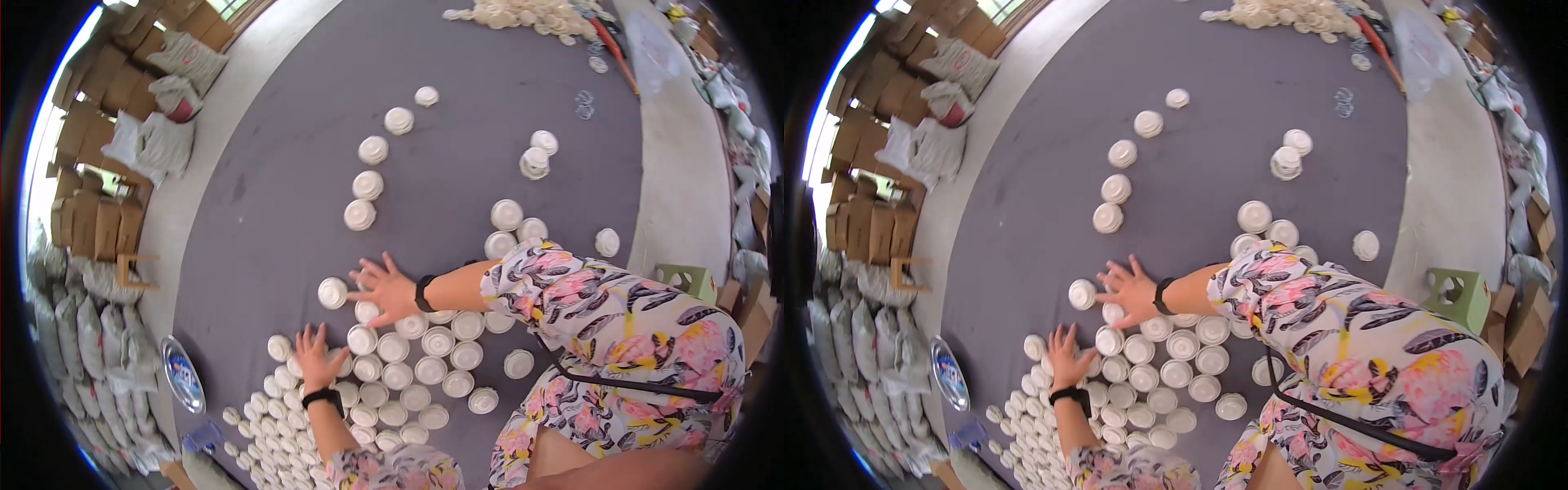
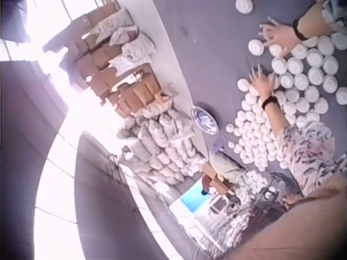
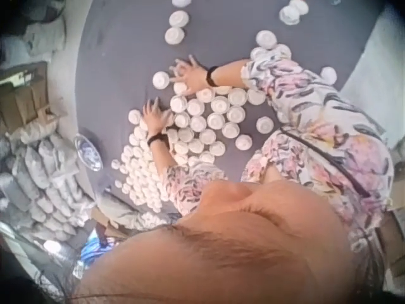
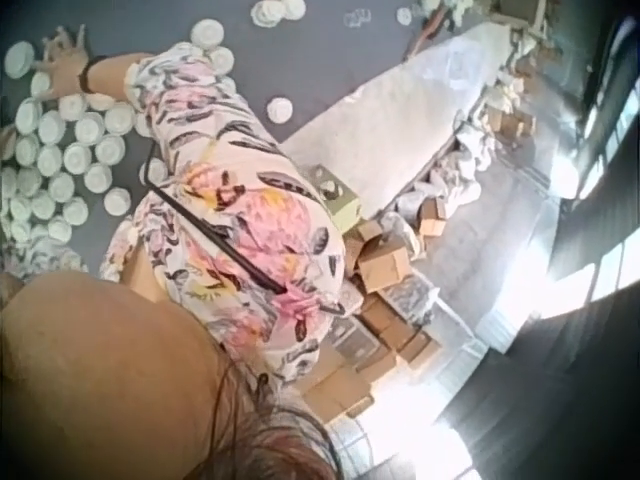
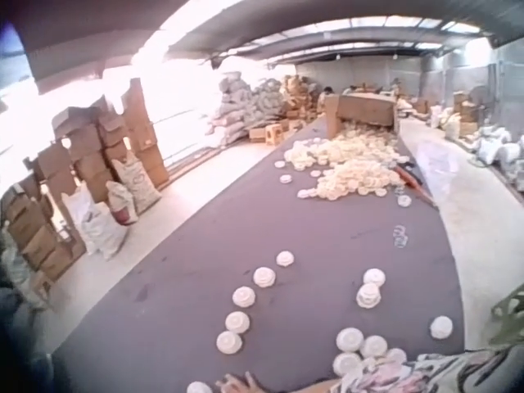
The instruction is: The person clears a workspace by hand and uses a brush to sweep plastic caps and metal springs into a pile. They then pick up the springs and caps, fitting the springs into the caps by hand.
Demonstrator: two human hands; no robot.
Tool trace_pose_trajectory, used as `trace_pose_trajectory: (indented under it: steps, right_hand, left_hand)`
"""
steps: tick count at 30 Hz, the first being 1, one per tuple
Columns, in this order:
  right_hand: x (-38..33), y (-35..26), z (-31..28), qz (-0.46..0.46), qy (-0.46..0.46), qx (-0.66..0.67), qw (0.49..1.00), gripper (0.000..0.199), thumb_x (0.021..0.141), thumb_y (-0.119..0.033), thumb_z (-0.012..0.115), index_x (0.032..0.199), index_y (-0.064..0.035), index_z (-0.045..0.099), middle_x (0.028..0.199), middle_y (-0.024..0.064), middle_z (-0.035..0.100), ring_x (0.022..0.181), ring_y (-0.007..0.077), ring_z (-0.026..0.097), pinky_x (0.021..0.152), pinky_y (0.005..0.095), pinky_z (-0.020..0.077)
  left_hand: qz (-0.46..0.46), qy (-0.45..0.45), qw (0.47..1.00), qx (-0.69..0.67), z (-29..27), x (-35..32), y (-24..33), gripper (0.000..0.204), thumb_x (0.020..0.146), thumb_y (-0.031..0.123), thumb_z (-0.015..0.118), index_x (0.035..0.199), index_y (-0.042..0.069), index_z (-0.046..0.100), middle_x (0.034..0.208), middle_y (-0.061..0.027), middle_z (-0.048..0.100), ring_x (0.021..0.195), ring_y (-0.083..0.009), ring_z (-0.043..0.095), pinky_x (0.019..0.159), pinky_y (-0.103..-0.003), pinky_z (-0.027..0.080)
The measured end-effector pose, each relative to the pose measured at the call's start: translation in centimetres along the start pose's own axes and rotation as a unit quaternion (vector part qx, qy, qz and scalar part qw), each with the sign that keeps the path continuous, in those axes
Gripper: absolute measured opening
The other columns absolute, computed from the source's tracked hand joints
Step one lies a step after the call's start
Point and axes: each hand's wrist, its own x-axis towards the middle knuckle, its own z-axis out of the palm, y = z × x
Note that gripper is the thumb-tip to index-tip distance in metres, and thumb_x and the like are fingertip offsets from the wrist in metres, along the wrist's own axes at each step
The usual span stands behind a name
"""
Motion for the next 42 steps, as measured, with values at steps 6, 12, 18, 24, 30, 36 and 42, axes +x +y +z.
trace_pose_trajectory:
  steps: [6, 12, 18, 24, 30, 36, 42]
  right_hand:
    - [-7.6, 8.1, -12.9, 0.043, 0.076, 0.020, 0.996, 0.072, 0.077, -0.055, 0.060, 0.138, -0.0226, 0.040, 0.144, 0.0191, 0.028, 0.136, 0.0441, 0.017, 0.102, 0.0700, 0.0095]
    - [-24.9, 25.8, -23.9, 0.301, 0.172, -0.159, 0.924, 0.072, 0.075, -0.054, 0.064, 0.137, -0.0275, 0.041, 0.143, 0.0202, 0.030, 0.136, 0.0429, 0.019, 0.103, 0.0670, 0.0118]
    - [-26.7, 26.1, -18.5, 0.308, 0.105, -0.052, 0.944, 0.072, 0.076, -0.056, 0.062, 0.138, -0.0293, 0.039, 0.147, 0.0198, 0.024, 0.137, 0.0423, 0.017, 0.102, 0.0693, 0.0114]
    - [-22.4, 16.2, -11.7, 0.219, 0.082, -0.020, 0.972, 0.067, 0.078, -0.055, 0.060, 0.136, -0.0284, 0.041, 0.147, 0.0203, 0.022, 0.138, 0.0420, 0.013, 0.103, 0.0690, 0.0066]
    - [-19.1, 7.4, -6.0, 0.143, 0.026, 0.024, 0.989, 0.065, 0.081, -0.053, 0.055, 0.138, -0.0277, 0.039, 0.146, 0.0208, 0.023, 0.138, 0.0431, 0.012, 0.104, 0.0678, 0.0071]
    - [-20.4, 6.5, -7.7, 0.180, 0.053, 0.099, 0.977, 0.063, 0.086, -0.048, 0.051, 0.143, -0.0287, 0.030, 0.148, 0.0204, 0.020, 0.138, 0.0438, 0.012, 0.106, 0.0639, 0.0084]
    - [-29.5, 9.0, -12.3, 0.227, 0.083, 0.094, 0.966, 0.061, 0.089, -0.041, 0.049, 0.143, -0.0205, 0.029, 0.147, 0.0184, 0.024, 0.138, 0.0387, 0.017, 0.109, 0.0575, 0.0118]
  left_hand:
    - [0.025, 0.099, 0.992, -0.074, -2.6, -0.8, 9.4, 0.085, 0.064, 0.034, 0.079, 0.136, 0.011, 0.041, 0.143, -0.0244, 0.026, 0.134, -0.0414, 0.021, 0.107, -0.058, 0.010]
    - [0.328, -0.041, 0.941, -0.074, 0.9, 8.7, 33.2, 0.098, 0.054, 0.048, 0.080, 0.137, 0.016, 0.040, 0.143, -0.0229, 0.025, 0.134, -0.0419, 0.020, 0.104, -0.063, 0.014]
    - [0.388, -0.150, 0.909, 0.035, 7.5, 10.9, 43.1, 0.095, 0.054, 0.053, 0.077, 0.137, 0.022, 0.042, 0.145, -0.0214, 0.026, 0.136, -0.0422, 0.018, 0.104, -0.068, 0.006]
    - [0.337, -0.112, 0.934, 0.035, 7.5, 7.8, 36.1, 0.077, 0.062, 0.053, 0.072, 0.129, 0.023, 0.052, 0.140, -0.0195, 0.035, 0.132, -0.0418, 0.028, 0.103, -0.069, 0.006]
    - [0.203, -0.132, 0.967, 0.082, 5.1, 2.0, 30.0, 0.066, 0.067, 0.058, 0.067, 0.114, 0.012, 0.062, 0.136, -0.0186, 0.040, 0.130, -0.0417, 0.030, 0.103, -0.068, 0.009]
    - [0.175, -0.083, 0.981, -0.014, 4.0, 1.7, 28.0, 0.066, 0.073, 0.047, 0.069, 0.125, 0.008, 0.052, 0.136, -0.0197, 0.039, 0.132, -0.0346, 0.032, 0.107, -0.060, 0.014]
    - [0.161, 0.048, 0.985, -0.042, 7.6, 7.9, 28.2, 0.073, 0.086, 0.030, 0.057, 0.140, -0.005, 0.024, 0.145, -0.0240, 0.026, 0.136, -0.0374, 0.023, 0.110, -0.048, 0.021]
